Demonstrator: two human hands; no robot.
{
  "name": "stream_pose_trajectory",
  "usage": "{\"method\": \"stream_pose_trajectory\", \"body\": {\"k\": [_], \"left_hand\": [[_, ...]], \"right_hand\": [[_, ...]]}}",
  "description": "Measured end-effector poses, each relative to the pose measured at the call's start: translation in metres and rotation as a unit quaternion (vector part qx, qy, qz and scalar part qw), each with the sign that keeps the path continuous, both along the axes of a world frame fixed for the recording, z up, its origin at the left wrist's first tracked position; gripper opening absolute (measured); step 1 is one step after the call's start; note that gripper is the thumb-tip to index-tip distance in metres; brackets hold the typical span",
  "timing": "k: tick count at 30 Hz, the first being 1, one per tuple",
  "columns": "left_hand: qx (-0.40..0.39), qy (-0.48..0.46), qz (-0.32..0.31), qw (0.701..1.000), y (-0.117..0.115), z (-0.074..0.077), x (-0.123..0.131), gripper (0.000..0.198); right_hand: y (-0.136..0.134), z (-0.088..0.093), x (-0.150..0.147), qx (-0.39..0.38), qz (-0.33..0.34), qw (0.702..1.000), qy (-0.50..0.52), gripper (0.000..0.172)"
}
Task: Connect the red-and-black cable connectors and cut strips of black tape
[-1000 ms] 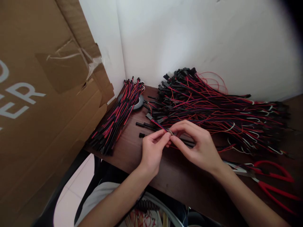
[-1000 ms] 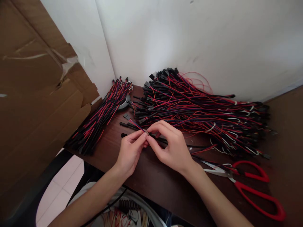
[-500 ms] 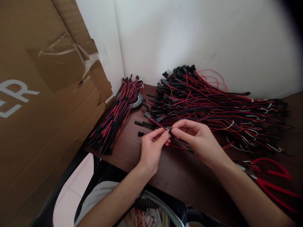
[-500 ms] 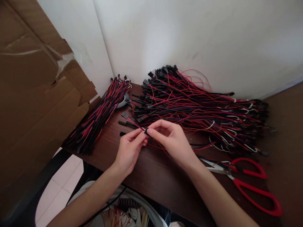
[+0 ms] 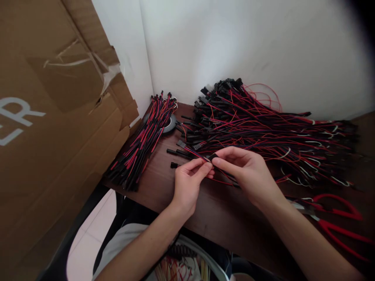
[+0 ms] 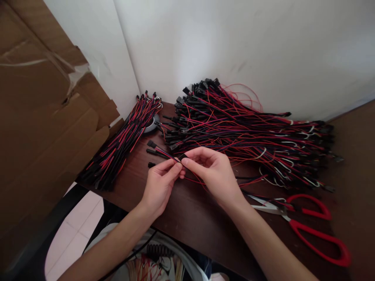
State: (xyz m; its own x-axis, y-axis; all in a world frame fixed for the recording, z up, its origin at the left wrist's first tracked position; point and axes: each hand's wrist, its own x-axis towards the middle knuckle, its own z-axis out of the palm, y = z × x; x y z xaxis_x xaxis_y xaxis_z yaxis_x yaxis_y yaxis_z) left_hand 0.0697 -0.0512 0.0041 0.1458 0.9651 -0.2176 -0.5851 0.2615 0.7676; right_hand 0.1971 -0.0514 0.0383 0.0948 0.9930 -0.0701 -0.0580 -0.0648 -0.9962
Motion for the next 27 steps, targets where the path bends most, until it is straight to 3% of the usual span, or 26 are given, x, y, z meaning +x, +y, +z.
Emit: {"method": "stream_pose_trajectory", "body": {"k": [18, 27], "left_hand": [[-0.019, -0.003, 0.011, 1.000, 0.0009, 0.0029, 0.0008, 0.021], [-0.018, -0.011, 0.007, 1.000, -0.0002, 0.0026, 0.0011, 0.019]], "right_hand": [[-0.0020, 0.0056, 0.0044, 0.013, 0.007, 0.996, -0.087, 0.026], [-0.0014, 0.0049, 0.0044, 0.007, 0.016, 0.998, -0.062, 0.026]]}}
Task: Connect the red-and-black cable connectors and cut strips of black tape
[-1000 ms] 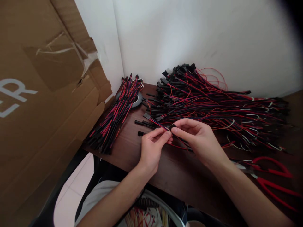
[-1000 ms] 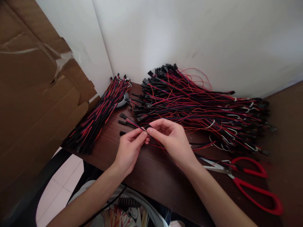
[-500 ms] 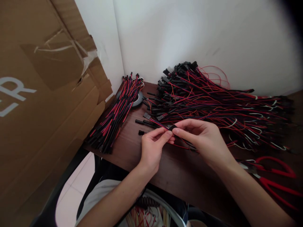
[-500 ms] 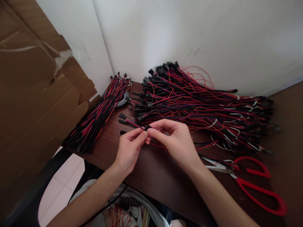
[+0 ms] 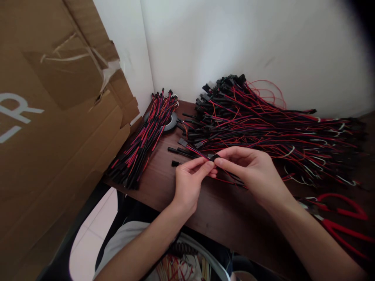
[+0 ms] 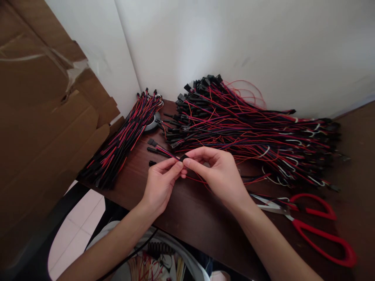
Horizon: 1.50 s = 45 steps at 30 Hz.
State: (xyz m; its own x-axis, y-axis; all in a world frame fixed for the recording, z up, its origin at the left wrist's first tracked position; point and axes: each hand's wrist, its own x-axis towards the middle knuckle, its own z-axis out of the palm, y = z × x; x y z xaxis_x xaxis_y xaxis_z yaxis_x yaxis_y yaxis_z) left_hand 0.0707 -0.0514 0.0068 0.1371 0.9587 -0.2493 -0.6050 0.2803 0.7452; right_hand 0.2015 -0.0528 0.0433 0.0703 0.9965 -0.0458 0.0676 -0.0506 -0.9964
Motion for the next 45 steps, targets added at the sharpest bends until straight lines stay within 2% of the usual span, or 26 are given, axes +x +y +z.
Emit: {"method": "stream_pose_trajectory", "body": {"k": [12, 21, 29, 38, 45], "left_hand": [[-0.002, 0.000, -0.004, 1.000, 0.0006, 0.0007, 0.0002, 0.021], [-0.007, 0.000, 0.011, 1.000, 0.0011, -0.0001, 0.0005, 0.020], [-0.006, 0.001, 0.014, 1.000, 0.0005, 0.0013, 0.0003, 0.016], [0.010, 0.034, 0.014, 0.999, -0.0021, -0.0003, 0.0007, 0.018], [0.036, 0.020, 0.026, 0.999, -0.0007, 0.0029, 0.0018, 0.023]], "right_hand": [[-0.0002, -0.0051, 0.0010, 0.018, 0.009, 1.000, -0.009, 0.025], [-0.0005, -0.0053, -0.0003, 0.041, 0.006, 0.997, -0.060, 0.027], [-0.0013, -0.0032, -0.0035, 0.040, 0.010, 0.998, -0.051, 0.025], [-0.0018, -0.0034, -0.0036, 0.052, 0.007, 0.995, -0.089, 0.017], [-0.0022, -0.0055, -0.0035, 0.033, 0.008, 0.996, -0.078, 0.021]]}}
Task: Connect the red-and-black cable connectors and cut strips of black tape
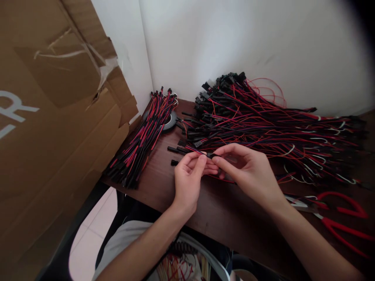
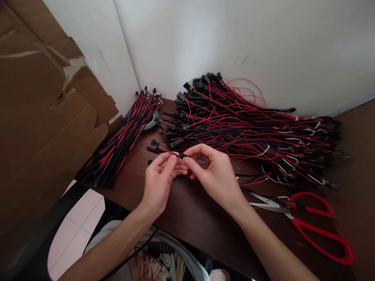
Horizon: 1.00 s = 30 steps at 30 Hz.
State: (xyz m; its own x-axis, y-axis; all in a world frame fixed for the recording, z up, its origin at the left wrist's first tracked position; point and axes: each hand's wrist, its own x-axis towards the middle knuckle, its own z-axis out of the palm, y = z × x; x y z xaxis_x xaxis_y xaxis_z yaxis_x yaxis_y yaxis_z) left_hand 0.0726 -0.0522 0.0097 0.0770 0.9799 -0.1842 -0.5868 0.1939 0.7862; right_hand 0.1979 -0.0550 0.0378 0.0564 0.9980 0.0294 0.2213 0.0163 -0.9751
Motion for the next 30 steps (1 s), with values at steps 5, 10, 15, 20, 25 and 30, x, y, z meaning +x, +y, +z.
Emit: {"method": "stream_pose_trajectory", "body": {"k": [5, 10, 15, 20, 25, 30], "left_hand": [[0.015, 0.027, 0.000, 1.000, 0.0017, 0.0000, -0.0004, 0.024], [0.049, 0.074, 0.010, 0.996, 0.0012, -0.0010, -0.0015, 0.016], [0.103, 0.130, 0.023, 0.986, 0.0004, 0.0002, -0.0030, 0.013], [0.113, 0.151, 0.023, 0.982, 0.0003, 0.0005, -0.0040, 0.014], [0.105, 0.152, 0.027, 0.982, 0.0013, -0.0005, -0.0055, 0.014], [0.114, 0.175, 0.033, 0.977, 0.0036, -0.0018, -0.0094, 0.011]], "right_hand": [[0.0000, -0.0025, 0.0022, 0.019, 0.006, 0.999, -0.040, 0.017], [0.0006, -0.0061, 0.0048, 0.031, 0.011, 0.998, -0.051, 0.017], [0.0011, -0.0057, 0.0053, 0.028, 0.020, 0.999, -0.027, 0.023], [0.0004, -0.0073, 0.0052, 0.046, 0.017, 0.999, -0.017, 0.026], [-0.0042, -0.0095, 0.0053, 0.091, 0.033, 0.995, -0.014, 0.022], [-0.0085, -0.0085, 0.0053, 0.179, 0.016, 0.978, -0.101, 0.009]]}}
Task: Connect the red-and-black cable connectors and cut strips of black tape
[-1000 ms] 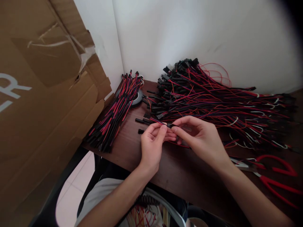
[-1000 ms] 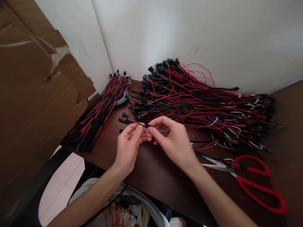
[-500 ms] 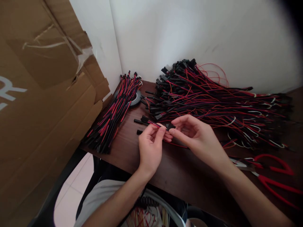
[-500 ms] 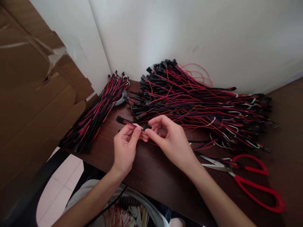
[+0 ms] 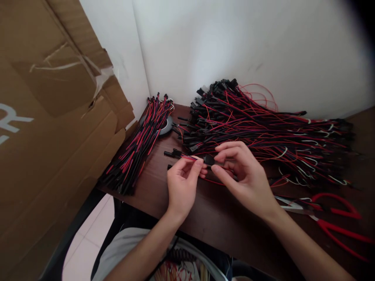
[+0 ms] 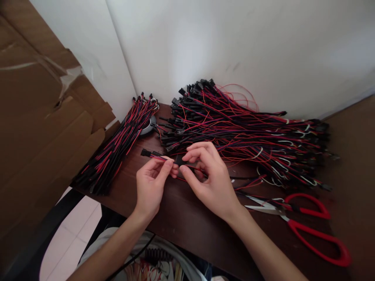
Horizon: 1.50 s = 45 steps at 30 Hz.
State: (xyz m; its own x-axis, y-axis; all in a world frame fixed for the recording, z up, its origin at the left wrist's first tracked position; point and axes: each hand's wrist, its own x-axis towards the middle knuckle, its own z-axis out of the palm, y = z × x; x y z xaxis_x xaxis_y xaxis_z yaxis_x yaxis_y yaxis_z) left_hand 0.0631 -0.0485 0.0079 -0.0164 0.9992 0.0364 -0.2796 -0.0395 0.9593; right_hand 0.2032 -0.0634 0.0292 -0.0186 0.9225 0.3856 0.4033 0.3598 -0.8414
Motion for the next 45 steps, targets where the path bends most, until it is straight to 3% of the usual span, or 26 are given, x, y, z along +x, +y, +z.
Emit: {"method": "stream_pose_trajectory", "body": {"k": [10, 17, 27, 37, 45], "left_hand": [[0.020, 0.048, 0.019, 0.998, 0.001, 0.000, -0.006, 0.012], [0.014, 0.049, 0.020, 0.999, 0.001, 0.001, -0.004, 0.013], [0.033, 0.065, 0.018, 0.997, 0.001, 0.000, -0.004, 0.012], [0.049, 0.088, 0.023, 0.995, -0.002, 0.003, -0.004, 0.013], [0.068, 0.100, 0.029, 0.992, -0.004, 0.005, -0.005, 0.012]], "right_hand": [[-0.002, -0.004, -0.009, 0.110, -0.056, 0.986, -0.114, 0.012], [-0.002, -0.007, -0.013, 0.130, -0.079, 0.981, -0.116, 0.011], [-0.003, -0.008, -0.017, 0.143, -0.099, 0.978, -0.111, 0.008], [-0.003, -0.008, -0.020, 0.094, -0.108, 0.985, -0.094, 0.004], [-0.004, -0.008, -0.019, 0.098, -0.105, 0.986, -0.081, 0.005]]}}
